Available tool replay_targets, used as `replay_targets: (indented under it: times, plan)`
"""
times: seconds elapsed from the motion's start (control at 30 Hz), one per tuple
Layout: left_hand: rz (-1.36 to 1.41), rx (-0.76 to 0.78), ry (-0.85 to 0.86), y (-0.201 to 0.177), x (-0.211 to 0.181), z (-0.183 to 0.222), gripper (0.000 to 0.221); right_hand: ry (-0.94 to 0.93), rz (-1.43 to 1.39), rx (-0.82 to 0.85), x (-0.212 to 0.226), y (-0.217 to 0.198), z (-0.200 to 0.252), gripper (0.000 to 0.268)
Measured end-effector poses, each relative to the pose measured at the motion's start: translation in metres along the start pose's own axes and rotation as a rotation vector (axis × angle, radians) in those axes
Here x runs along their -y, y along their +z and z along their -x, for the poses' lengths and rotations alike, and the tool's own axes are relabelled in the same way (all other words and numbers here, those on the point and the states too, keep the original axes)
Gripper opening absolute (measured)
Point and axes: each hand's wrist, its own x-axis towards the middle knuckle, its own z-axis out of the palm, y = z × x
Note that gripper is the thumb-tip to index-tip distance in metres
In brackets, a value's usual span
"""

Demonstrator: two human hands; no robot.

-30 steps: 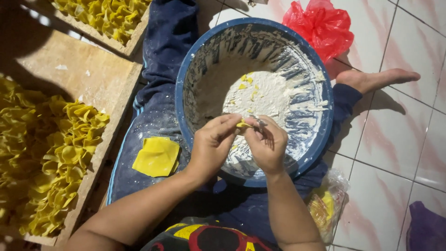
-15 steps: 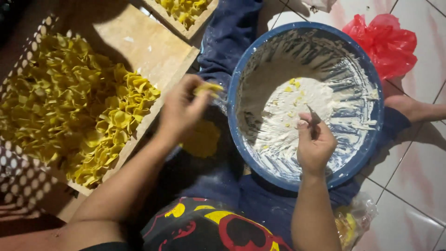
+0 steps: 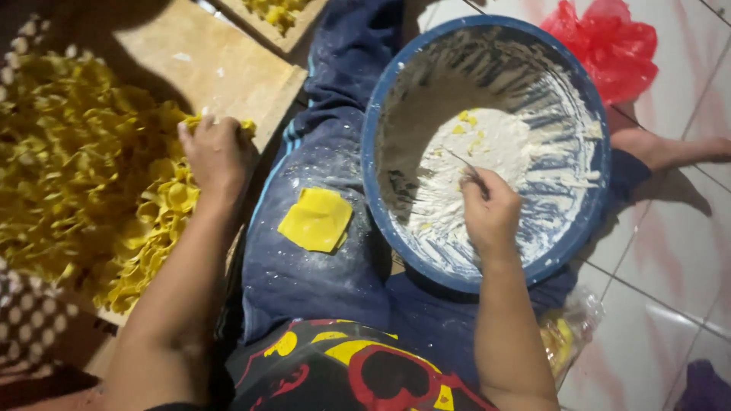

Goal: Manually filling and folding yellow dough squares into dumplings using a fork and a bowl of filling mixture.

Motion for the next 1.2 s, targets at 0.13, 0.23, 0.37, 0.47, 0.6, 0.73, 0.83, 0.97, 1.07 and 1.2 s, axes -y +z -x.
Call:
replay_targets:
  times: [0.13, 0.23, 0.37, 0.47, 0.6, 0.73, 0.83, 0.97, 1.07, 1.2]
  plan:
    - [0.081, 0.065, 0.028, -0.068, -0.032, -0.005, 0.023, 0.099, 0.197, 0.102, -0.007, -0.002, 0.000, 0.022]
    - [0.517, 0.108, 0.073, -0.148, -0.075, -0.005, 0.032, 0.278, 0.589, 0.368, -0.020, 0.001, -0.005, 0.025]
    - [0.669, 0.423, 0.412, -0.206, -0.113, 0.010, 0.014, 0.319, 0.810, 0.466, -0.035, 0.012, -0.012, 0.024]
    - [0.599, 0.563, 0.567, -0.214, -0.121, 0.021, 0.013, 0.279, 0.842, 0.492, -0.052, 0.024, -0.016, 0.020]
    - [0.531, 0.574, 0.622, -0.208, -0.120, 0.024, 0.004, 0.279, 0.776, 0.577, -0.034, 0.032, -0.026, 0.025]
    - [0.626, 0.586, 0.512, -0.205, -0.114, 0.025, 0.003, 0.284, 0.712, 0.615, -0.021, 0.034, -0.032, 0.026]
    - [0.807, 0.635, 0.444, -0.201, -0.108, 0.025, 0.007, 0.328, 0.582, 0.608, -0.017, 0.032, -0.028, 0.027]
    - [0.736, 0.626, 0.508, -0.210, -0.113, 0.017, 0.005, 0.374, 0.363, 0.529, -0.018, 0.029, -0.028, 0.025]
    - [0.641, 0.628, 0.578, -0.209, -0.110, 0.022, 0.008, 0.323, 0.238, 0.443, -0.005, 0.026, -0.025, 0.021]
    - [0.652, 0.629, 0.591, -0.199, -0.105, 0.026, 0.008, 0.253, 0.163, 0.378, -0.009, 0.023, -0.021, 0.020]
